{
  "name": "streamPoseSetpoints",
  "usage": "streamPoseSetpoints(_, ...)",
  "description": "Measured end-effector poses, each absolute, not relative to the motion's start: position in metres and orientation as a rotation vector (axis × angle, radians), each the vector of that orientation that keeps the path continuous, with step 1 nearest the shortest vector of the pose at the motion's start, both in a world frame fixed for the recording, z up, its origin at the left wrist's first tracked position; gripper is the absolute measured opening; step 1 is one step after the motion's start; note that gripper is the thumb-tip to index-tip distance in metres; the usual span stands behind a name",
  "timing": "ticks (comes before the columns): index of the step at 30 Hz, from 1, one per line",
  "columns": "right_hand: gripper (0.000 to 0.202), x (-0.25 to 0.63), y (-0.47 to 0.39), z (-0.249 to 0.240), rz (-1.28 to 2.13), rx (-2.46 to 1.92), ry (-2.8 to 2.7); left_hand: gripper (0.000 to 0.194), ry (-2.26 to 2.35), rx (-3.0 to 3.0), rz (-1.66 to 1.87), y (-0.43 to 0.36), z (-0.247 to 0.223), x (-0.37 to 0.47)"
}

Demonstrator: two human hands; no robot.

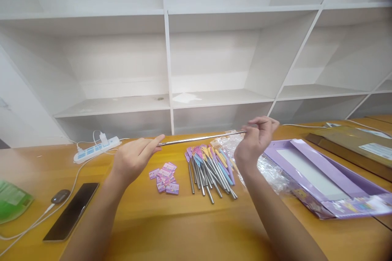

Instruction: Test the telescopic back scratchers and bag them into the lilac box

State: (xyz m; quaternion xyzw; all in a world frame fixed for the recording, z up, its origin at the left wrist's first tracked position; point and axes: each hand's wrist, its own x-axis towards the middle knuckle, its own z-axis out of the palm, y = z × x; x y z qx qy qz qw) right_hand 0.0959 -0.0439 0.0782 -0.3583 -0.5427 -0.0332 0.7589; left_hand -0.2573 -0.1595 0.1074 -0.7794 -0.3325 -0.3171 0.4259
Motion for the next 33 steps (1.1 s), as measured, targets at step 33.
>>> streamPoseSetpoints(33, 0.007, 0.013, -0.123, 0.071, 0.001, -0.679, -1.172, 0.051, -0.858, -2.055, -0.893, -0.179, 0.094, -0.201)
